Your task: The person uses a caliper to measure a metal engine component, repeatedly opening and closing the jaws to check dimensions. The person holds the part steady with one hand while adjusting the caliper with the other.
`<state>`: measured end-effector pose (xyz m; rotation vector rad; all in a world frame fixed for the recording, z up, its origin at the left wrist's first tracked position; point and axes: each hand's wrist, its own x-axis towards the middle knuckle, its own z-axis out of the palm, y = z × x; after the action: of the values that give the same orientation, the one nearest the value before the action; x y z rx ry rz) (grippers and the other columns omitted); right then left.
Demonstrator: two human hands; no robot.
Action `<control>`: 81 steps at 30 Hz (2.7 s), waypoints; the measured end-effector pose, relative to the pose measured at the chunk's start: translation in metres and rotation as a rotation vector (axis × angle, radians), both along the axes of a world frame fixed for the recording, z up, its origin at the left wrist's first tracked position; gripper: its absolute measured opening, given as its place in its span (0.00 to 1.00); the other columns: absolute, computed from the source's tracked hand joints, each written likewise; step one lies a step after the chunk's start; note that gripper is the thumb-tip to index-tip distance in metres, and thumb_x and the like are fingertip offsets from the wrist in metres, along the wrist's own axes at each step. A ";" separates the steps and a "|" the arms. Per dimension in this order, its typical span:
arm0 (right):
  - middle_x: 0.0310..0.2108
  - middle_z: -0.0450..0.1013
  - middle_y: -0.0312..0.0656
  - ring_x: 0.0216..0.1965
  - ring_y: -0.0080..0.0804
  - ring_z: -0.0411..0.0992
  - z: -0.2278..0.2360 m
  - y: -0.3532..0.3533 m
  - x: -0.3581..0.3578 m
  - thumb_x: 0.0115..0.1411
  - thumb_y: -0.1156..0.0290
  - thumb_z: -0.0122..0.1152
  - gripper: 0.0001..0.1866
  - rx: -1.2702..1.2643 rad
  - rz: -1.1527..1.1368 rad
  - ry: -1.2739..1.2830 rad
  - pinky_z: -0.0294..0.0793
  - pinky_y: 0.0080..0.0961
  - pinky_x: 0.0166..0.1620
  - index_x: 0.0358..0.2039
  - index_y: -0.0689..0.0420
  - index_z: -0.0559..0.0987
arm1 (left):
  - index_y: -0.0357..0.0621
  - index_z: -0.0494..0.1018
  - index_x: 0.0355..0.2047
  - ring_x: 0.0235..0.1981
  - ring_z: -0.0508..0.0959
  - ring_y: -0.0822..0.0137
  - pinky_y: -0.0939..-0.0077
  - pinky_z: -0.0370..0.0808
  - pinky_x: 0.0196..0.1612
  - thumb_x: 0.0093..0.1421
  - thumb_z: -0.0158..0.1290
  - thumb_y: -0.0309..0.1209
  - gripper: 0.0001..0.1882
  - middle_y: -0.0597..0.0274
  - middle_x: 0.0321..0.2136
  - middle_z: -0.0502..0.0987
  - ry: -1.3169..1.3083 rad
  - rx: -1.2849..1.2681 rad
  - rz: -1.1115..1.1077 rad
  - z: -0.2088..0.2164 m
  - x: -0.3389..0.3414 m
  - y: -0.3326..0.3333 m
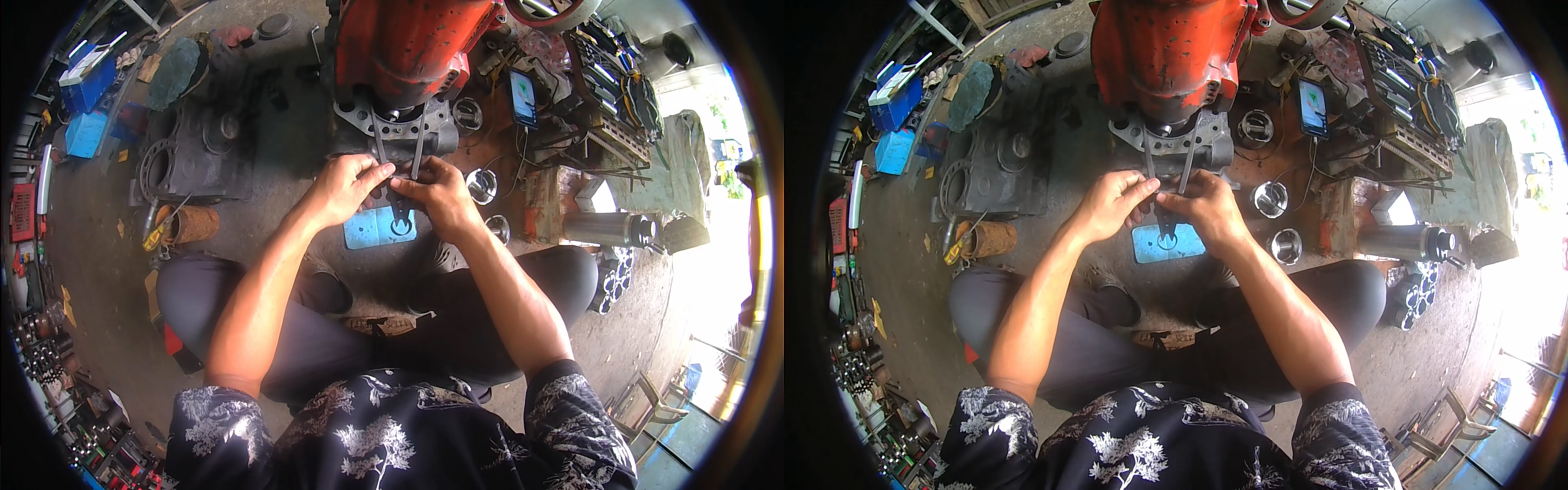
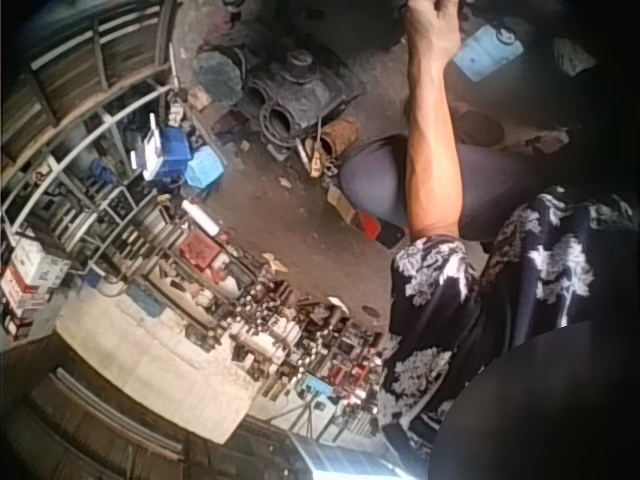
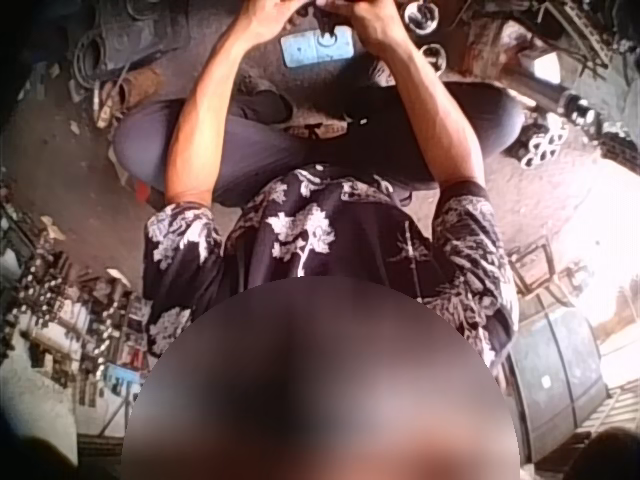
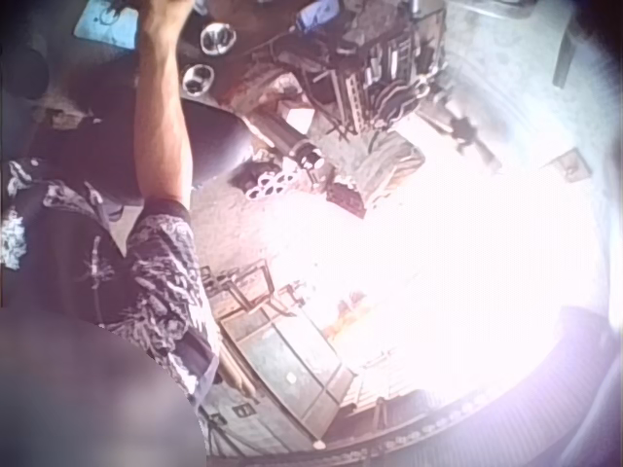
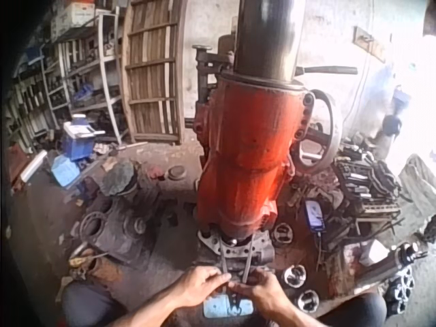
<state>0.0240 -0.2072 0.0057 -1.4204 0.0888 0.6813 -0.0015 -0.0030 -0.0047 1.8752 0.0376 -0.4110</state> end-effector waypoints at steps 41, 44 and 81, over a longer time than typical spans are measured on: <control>0.45 0.80 0.48 0.45 0.29 0.78 0.003 0.002 -0.004 0.58 0.75 0.72 0.26 -0.012 -0.004 0.000 0.77 0.25 0.51 0.54 0.71 0.72 | 0.37 0.77 0.31 0.23 0.79 0.75 0.77 0.76 0.25 0.71 0.53 0.46 0.22 0.65 0.23 0.77 0.027 0.007 -0.001 0.005 -0.002 0.001; 0.45 0.80 0.49 0.45 0.30 0.78 0.003 0.002 -0.003 0.58 0.75 0.72 0.26 0.003 -0.006 0.009 0.77 0.25 0.51 0.54 0.72 0.72 | 0.37 0.77 0.32 0.22 0.79 0.75 0.77 0.76 0.24 0.71 0.53 0.46 0.22 0.65 0.23 0.77 0.019 -0.005 -0.005 0.005 -0.002 0.001; 0.45 0.80 0.48 0.44 0.29 0.79 0.003 0.000 -0.002 0.59 0.75 0.71 0.25 0.003 0.002 -0.003 0.78 0.25 0.48 0.53 0.71 0.73 | 0.37 0.77 0.33 0.23 0.79 0.75 0.77 0.76 0.25 0.71 0.53 0.47 0.23 0.65 0.24 0.78 0.006 0.003 -0.001 0.003 -0.001 0.001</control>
<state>0.0224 -0.2075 0.0082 -1.4193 0.0839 0.6805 -0.0028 -0.0024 -0.0016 1.8767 0.0408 -0.4172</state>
